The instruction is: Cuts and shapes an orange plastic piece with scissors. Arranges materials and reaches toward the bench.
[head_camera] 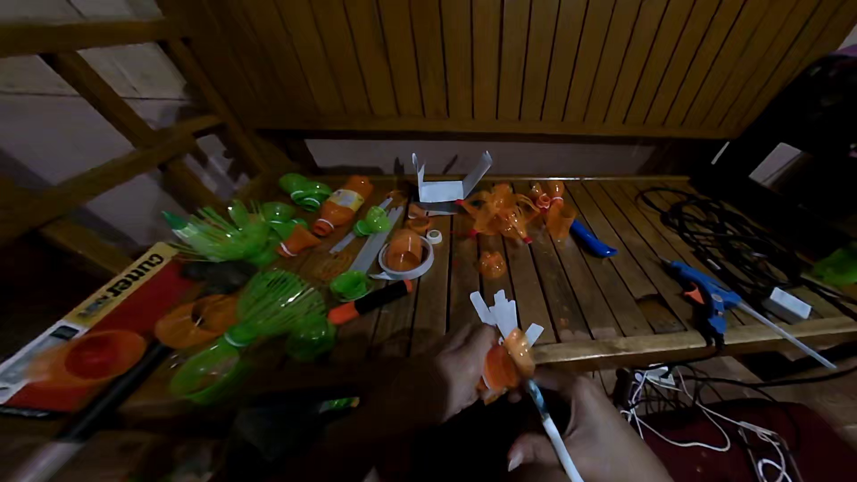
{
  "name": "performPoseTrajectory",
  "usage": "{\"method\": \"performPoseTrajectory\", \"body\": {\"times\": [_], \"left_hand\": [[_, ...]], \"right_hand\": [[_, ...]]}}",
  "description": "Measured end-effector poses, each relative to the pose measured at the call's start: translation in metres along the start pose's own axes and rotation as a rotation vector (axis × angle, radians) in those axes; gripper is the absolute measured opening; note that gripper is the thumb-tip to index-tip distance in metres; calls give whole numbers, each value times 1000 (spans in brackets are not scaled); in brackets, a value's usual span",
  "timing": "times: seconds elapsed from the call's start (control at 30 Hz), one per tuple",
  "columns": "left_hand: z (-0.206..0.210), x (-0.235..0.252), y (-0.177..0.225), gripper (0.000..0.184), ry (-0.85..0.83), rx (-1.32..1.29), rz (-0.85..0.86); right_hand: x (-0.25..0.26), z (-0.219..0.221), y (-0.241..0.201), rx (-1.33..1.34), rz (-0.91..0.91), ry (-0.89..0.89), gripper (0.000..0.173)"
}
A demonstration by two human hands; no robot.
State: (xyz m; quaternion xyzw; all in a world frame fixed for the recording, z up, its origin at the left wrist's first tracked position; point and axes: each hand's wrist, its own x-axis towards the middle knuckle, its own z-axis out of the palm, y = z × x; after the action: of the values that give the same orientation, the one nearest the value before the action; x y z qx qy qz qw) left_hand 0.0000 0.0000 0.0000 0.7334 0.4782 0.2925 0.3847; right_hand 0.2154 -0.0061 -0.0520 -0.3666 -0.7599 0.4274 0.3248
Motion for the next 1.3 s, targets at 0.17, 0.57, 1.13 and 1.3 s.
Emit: {"method": "performPoseTrajectory", "body": {"times": [0.17,0.57,1.13,1.3], "left_hand": [[-2,8,13,36,-86,-314,-369],[-11,15,11,57,-331,-645,-586],[68,11,-26,59,725,-253,414],[70,19,-21,50,891,-214,409]], "right_hand": [[-1,2,-5,-194,-10,99,65],[0,11,10,-86,-331,199,43],[-2,21,-2,75,-107,228,31],[-6,23,-4,95,-50,201,25]]}}
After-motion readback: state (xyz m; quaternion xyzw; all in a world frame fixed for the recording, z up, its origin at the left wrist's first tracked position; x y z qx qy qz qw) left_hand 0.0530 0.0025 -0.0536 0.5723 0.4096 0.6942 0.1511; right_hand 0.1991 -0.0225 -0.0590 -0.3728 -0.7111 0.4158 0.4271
